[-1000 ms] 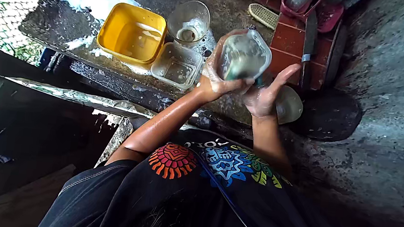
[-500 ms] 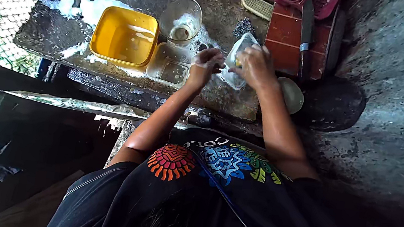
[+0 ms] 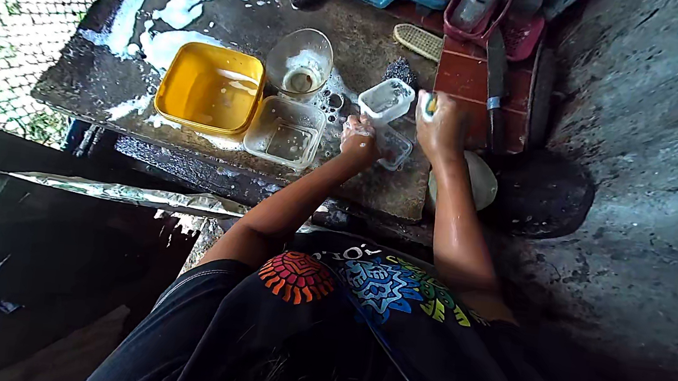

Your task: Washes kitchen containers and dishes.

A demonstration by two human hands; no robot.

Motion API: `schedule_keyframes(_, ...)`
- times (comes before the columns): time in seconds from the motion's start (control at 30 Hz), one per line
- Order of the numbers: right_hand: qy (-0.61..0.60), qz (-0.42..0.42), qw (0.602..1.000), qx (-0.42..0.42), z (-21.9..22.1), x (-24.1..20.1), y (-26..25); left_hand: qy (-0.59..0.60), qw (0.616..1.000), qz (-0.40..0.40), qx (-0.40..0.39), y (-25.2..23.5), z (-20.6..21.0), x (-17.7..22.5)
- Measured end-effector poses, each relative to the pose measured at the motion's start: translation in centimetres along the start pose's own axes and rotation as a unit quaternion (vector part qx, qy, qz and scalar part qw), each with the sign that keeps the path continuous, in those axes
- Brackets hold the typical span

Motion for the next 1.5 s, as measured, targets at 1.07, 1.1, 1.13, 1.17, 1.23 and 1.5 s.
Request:
schedule_keyframes(1.07, -0.505, 0.088, 0.832, 0.213, 4.3, 0.6, 10.6, 0.531, 0.846, 0.023, -0.045, 6.5, -3.5, -2.6)
schedule_keyframes(1.1, -0.537, 0.127, 0.815, 0.176, 4.4, -0.9, 10.9, 0.545, 0.838, 0.006, -0.027, 6.5, -3.3, -2.3)
schedule_keyframes(1.13, -0.539, 0.114, 0.820, 0.156, 4.4, -2.6, 11.3, 0.555, 0.832, 0.002, -0.014, 6.8, -3.0, -1.5)
schedule_keyframes(1.17, -0.528, 0.058, 0.831, 0.168, 4.4, -4.1, 11.7, 0.561, 0.828, 0.015, -0.016, 7.5, -2.7, -0.7)
schedule_keyframes(1.23, -0.485, -0.075, 0.838, 0.239, 4.4, -5.6, 11.4, 0.589, 0.805, 0.042, -0.064, 9.5, -2.8, 0.5)
schedule_keyframes(1.5, -0.328, -0.312, 0.844, 0.287, 3.7, -5.1, 9.9, 0.724, 0.641, 0.056, -0.250, 11.9, -5.8, 1.2)
Point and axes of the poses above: each hand's wrist, its own y-axis away from the middle knuckle, its own z-axis out of the palm, x = y × z, the point moved 4 cm from there along -y, towards the middle knuckle, and after that the axes turned 2 degrees about -z, right-handed, at the moved point
